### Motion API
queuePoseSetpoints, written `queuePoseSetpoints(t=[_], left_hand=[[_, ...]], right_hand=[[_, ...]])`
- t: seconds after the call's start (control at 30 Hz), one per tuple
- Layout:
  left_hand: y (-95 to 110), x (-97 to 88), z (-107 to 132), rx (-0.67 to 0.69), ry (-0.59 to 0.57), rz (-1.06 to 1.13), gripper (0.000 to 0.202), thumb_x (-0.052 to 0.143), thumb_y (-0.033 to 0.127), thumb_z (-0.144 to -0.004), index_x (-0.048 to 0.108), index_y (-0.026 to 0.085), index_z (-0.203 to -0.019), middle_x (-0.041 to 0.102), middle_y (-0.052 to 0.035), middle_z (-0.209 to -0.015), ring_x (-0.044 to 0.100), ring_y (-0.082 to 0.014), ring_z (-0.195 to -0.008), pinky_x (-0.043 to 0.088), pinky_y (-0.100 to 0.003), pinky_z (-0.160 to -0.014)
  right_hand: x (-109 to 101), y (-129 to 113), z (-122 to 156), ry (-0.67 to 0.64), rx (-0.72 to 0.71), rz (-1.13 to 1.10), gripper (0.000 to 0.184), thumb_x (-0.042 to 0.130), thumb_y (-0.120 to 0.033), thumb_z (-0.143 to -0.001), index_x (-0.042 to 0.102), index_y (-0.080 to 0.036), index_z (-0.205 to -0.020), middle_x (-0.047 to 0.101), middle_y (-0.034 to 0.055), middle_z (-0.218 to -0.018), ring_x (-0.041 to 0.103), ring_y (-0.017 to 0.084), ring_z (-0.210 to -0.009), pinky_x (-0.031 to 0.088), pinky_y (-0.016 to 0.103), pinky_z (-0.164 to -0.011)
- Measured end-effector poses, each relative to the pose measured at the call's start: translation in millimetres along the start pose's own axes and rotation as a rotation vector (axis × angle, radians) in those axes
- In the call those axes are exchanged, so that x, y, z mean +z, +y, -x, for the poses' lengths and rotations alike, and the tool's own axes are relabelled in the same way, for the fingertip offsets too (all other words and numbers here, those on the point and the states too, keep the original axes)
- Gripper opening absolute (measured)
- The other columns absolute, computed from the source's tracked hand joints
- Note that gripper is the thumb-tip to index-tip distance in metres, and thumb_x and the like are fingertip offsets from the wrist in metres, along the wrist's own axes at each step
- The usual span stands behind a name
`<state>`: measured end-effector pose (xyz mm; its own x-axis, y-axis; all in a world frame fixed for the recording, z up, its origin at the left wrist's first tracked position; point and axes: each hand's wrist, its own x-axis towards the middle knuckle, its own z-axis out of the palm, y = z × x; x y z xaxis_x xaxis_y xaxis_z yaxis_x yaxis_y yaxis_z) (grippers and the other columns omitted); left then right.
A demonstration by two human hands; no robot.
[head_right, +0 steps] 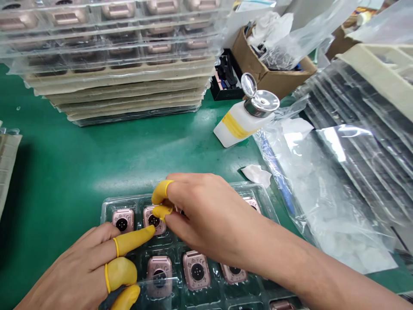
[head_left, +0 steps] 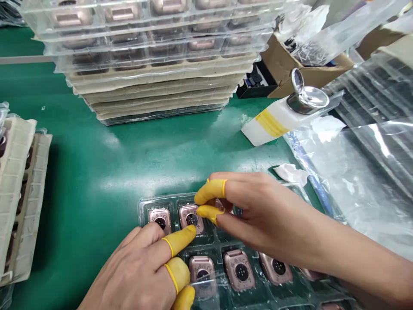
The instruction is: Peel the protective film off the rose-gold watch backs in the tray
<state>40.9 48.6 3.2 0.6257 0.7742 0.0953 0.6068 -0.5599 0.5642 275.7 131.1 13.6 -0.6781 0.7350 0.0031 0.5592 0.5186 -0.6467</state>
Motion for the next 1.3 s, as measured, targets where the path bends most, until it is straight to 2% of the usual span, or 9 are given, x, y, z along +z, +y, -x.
queuePoseSetpoints(t=[0.2, 0.37, 0.47, 0.57, 0.63, 0.83, 1.0, 1.2, 1.3], left_hand=[[-0.5, 4.5, -1.2, -0.003, -0.008, -0.028, 0.034, 0.045, 0.028, -0.104, 0.068, 0.025, -0.079, 0.07, -0.0012, -0.076, 0.059, -0.0218, -0.07, 0.055, -0.036, -0.067], [0.3, 5.9, 1.1, 0.0, -0.042, -0.034, 0.028, 0.048, 0.018, -0.096, 0.068, 0.023, -0.077, 0.068, -0.002, -0.071, 0.059, -0.0219, -0.068, 0.056, -0.038, -0.067], [3.4, 6.8, 5.3, -0.025, 0.001, -0.021, 0.027, 0.048, 0.012, -0.091, 0.066, 0.022, -0.074, 0.068, -0.0034, -0.071, 0.06, -0.0224, -0.071, 0.058, -0.043, -0.078], [6.8, 4.8, 7.3, -0.058, 0.01, 0.036, 0.025, 0.049, 0.01, -0.089, 0.061, 0.02, -0.07, 0.073, -0.0049, -0.081, 0.061, -0.0221, -0.078, 0.057, -0.047, -0.088], [8.1, 1.7, 7.4, -0.071, -0.003, 0.072, 0.024, 0.049, 0.011, -0.089, 0.057, 0.02, -0.068, 0.075, -0.0052, -0.089, 0.058, -0.0209, -0.077, 0.056, -0.046, -0.085], [2.1, -8.7, 11.9, -0.124, -0.031, 0.15, 0.022, 0.048, 0.012, -0.092, 0.05, 0.02, -0.071, 0.07, -0.0013, -0.082, 0.056, -0.0215, -0.085, 0.049, -0.043, -0.084], [-0.5, -27.6, 14.1, -0.21, -0.134, 0.197, 0.017, 0.05, 0.015, -0.088, 0.052, 0.02, -0.072, 0.073, -0.0019, -0.108, 0.057, -0.021, -0.09, 0.046, -0.04, -0.082], [14.1, -42.2, 9.5, -0.332, -0.28, 0.378, 0.011, 0.055, 0.019, -0.086, 0.063, 0.023, -0.08, 0.07, 0.0022, -0.094, 0.06, -0.0153, -0.08, 0.044, -0.029, -0.071], [19.9, -40.4, 4.6, -0.467, -0.389, 0.476, 0.011, 0.06, 0.025, -0.087, 0.065, 0.022, -0.078, 0.063, 0.0048, -0.075, 0.054, -0.0136, -0.067, 0.039, -0.026, -0.058]], right_hand=[[15.6, -0.1, -1.0, -0.1, -0.033, 0.24, 0.012, 0.063, -0.019, -0.092, 0.073, -0.018, -0.086, 0.06, 0.0021, -0.076, 0.055, 0.017, -0.064, 0.031, 0.031, -0.057], [17.7, -3.6, -5.5, -0.136, 0.019, 0.254, 0.019, 0.06, -0.015, -0.092, 0.07, -0.018, -0.077, 0.058, 0.0012, -0.073, 0.05, 0.015, -0.06, 0.025, 0.031, -0.055], [15.7, -5.6, -5.2, -0.116, 0.037, 0.278, 0.023, 0.056, -0.015, -0.094, 0.069, -0.018, -0.075, 0.058, 0.0014, -0.072, 0.049, 0.014, -0.058, 0.027, 0.031, -0.054], [8.1, 0.1, 7.4, 0.008, 0.041, 0.304, 0.021, 0.054, -0.019, -0.097, 0.071, -0.018, -0.085, 0.063, 0.0047, -0.078, 0.057, 0.019, -0.07, 0.037, 0.032, -0.062], [0.7, 8.9, 25.6, 0.154, 0.081, 0.348, 0.021, 0.052, -0.024, -0.1, 0.072, -0.017, -0.096, 0.066, 0.0077, -0.084, 0.059, 0.024, -0.081, 0.043, 0.036, -0.07], [-4.2, 26.5, 98.1, 0.327, 0.379, 0.456, 0.028, 0.052, -0.038, -0.099, 0.069, -0.019, -0.111, 0.066, 0.0114, -0.099, 0.064, 0.028, -0.081, 0.049, 0.04, -0.065], [7.4, 12.4, 119.3, 0.343, 0.411, 0.328, 0.02, 0.052, -0.032, -0.099, 0.067, -0.026, -0.109, 0.067, 0.0081, -0.097, 0.068, 0.024, -0.075, 0.051, 0.036, -0.059], [7.7, -24.7, 101.3, 0.467, 0.212, 0.246, 0.024, 0.058, -0.028, -0.098, 0.065, -0.024, -0.12, 0.069, 0.0106, -0.106, 0.067, 0.028, -0.097, 0.057, 0.041, -0.077], [14.5, -56.8, 87.1, 0.364, 0.067, 0.049, 0.031, 0.065, -0.023, -0.095, 0.062, -0.025, -0.125, 0.069, 0.0084, -0.107, 0.065, 0.024, -0.097, 0.057, 0.038, -0.08]])
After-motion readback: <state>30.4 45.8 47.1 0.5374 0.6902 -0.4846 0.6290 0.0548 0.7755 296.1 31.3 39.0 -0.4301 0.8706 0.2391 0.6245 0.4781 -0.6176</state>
